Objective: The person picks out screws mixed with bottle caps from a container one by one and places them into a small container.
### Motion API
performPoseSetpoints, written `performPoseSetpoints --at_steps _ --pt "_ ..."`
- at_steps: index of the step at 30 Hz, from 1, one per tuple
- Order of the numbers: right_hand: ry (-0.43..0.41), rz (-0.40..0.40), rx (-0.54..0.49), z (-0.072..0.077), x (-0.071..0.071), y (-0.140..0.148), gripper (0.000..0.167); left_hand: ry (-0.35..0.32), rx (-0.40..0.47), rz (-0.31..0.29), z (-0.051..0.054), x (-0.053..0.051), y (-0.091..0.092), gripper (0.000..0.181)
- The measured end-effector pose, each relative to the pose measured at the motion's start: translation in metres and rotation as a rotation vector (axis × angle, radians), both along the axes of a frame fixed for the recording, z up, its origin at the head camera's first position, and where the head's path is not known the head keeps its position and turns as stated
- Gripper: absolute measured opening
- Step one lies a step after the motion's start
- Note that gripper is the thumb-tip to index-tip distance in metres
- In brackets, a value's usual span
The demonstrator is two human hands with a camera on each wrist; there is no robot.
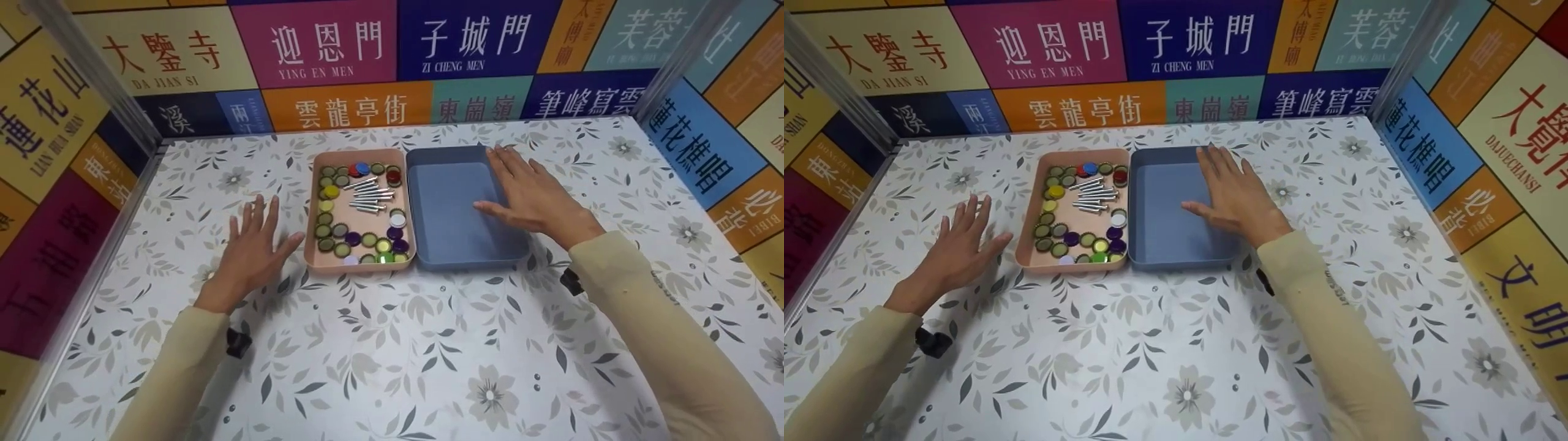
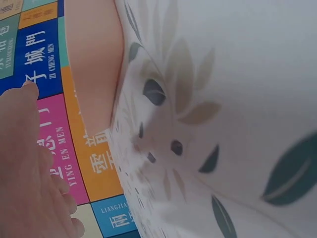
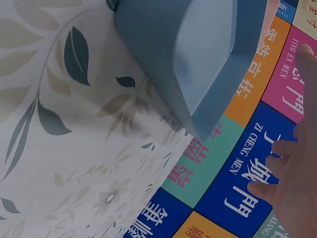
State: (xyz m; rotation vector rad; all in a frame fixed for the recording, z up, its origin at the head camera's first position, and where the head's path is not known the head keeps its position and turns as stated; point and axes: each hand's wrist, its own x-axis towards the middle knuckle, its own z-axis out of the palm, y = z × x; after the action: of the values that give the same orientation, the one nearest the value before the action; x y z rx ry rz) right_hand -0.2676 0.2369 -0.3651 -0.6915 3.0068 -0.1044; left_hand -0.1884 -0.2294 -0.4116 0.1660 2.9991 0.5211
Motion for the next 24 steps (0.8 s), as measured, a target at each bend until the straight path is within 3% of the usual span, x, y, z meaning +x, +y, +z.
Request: performPoseSetpoints --at_steps 8,17,24 --pt "-0.024 0.009 0.011 0.000 -0.002 -0.012 0.099 -0.015 0.003 0.012 0.000 -0.003 0.014 0.089" --pt "-0.045 0.038 -0.009 -0.002 0.000 -0.028 0.099 0.016 0.062 -0.021 0.001 -0.005 0.028 0.088" --pt "-0.048 0.065 -0.011 -0.001 -0.001 -0.036 0.097 -0.055 0.114 -0.012 -0.001 -0.003 0.035 0.091"
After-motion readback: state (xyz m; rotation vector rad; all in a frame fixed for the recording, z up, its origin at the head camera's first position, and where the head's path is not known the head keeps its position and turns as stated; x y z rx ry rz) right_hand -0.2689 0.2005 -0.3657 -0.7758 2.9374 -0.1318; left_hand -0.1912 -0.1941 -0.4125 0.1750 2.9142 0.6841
